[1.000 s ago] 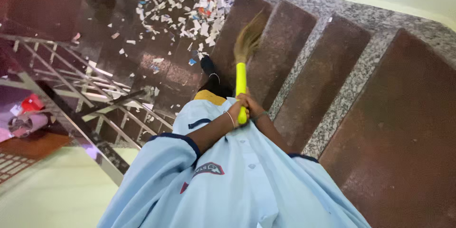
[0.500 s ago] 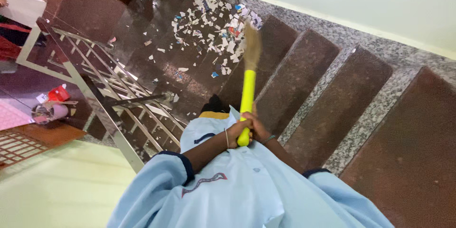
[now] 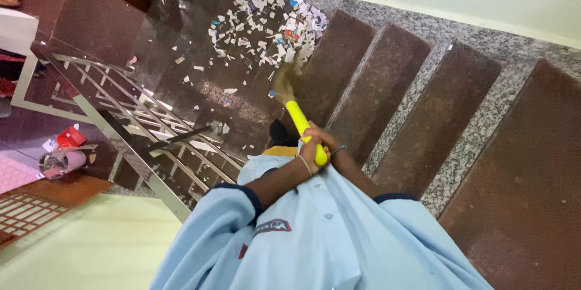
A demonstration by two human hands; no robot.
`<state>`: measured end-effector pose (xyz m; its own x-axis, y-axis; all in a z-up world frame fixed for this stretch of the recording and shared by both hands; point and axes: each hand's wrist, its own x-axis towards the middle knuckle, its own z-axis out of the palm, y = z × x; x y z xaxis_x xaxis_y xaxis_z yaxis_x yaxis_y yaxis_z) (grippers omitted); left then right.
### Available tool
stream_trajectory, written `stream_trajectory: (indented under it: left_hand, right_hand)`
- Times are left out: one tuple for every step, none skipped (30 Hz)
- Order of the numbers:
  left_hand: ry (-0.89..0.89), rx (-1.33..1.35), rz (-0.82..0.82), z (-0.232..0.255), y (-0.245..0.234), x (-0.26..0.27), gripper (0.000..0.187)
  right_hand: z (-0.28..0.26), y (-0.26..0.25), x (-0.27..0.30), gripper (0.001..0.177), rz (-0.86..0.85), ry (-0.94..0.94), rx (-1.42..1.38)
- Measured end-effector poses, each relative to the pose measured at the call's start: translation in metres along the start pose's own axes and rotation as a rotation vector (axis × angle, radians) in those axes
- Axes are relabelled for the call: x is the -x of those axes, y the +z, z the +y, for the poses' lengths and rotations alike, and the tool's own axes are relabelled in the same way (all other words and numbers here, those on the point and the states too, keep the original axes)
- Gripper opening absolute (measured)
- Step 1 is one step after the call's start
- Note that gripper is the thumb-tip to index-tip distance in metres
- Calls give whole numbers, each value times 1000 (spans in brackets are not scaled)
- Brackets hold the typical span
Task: The person sweeps paper scraps and debris down a flight of stairs using a broom with a yellow handle.
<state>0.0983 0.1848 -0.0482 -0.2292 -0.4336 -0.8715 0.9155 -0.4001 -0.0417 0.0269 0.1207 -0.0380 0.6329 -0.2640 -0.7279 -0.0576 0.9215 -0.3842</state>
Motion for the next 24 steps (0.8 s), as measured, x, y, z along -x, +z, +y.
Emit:
stream_trajectory:
  left_hand:
    - [40,-59,25,-5,-8,10,15]
    - [79,-118,49,-9,-13,21,17]
    - [48,-166,91,-13,-12,37,16]
    - [17,-214,132,-15,-11,53,15]
    - [-18,-262,172,-16,-7,64,15]
    - [-54,-296,127,-15,-4,69,17]
    - [-92,-330,82,-14,-4,72,18]
    - [-130,-364,37,-14,-6,72,20]
    - [-163,-390,4,-15,-7,69,19]
    - [-195,-416,-29,-17,-8,63,18]
    - [-226,-444,-64,-18,-11,55,18]
    - [-238,-447,-101,-17,-15,45,19]
    - [-249,-449,-137,-16,-20,34,19]
    - [-261,-450,-173,-16,-25,24,20]
    - [-285,-428,-162,-11,-25,19,18]
    - [-309,-407,-151,-4,-24,14,15]
    - [-328,-386,-139,4,-23,10,13]
    - [-297,-348,-106,13,-24,7,14]
    - [-271,-305,-73,18,-24,6,16]
    - [-245,-262,-41,22,-25,6,19]
    - [-212,-183,-30,28,-26,6,17]
    - [-178,-103,-19,35,-29,8,16]
    - [-147,-22,-7,39,-30,12,15]
    - [-108,-47,18,37,-33,19,15]
  right_hand:
    - [-6,13,4,61,-11,-2,7]
    - [-9,27,10,67,14,-12,-2]
    - [-6,42,19,74,41,-19,-14]
    - [-4,53,27,83,68,-25,-25]
    - [-4,57,34,85,78,-58,-32]
    - [-3,58,41,82,96,-93,-42]
    - [-2,56,45,79,127,-120,-55]
    - [1,52,50,76,161,-149,-74]
    - [4,46,53,73,198,-175,-88]
    - [9,39,55,70,238,-198,-101]
    - [13,30,56,67,273,-210,-115]
    - [19,22,55,65,301,-219,-129]
    - [25,12,53,62,321,-221,-136]
    - [31,3,49,59,328,-219,-145]
    - [37,-5,43,56,326,-211,-150]
    - [41,-12,35,54,315,-202,-158]
    - [38,-10,25,51,282,-183,-163]
    - [35,-8,12,49,245,-163,-163]
    - [30,-3,0,47,209,-140,-152]
    - [27,3,-12,45,177,-119,-109]
    - [23,9,-23,43,151,-104,-58]
    - [17,19,-36,44,159,-89,47]
    - [17,25,-41,45,97,-111,78]
    - [17,30,-43,47,34,-132,108]
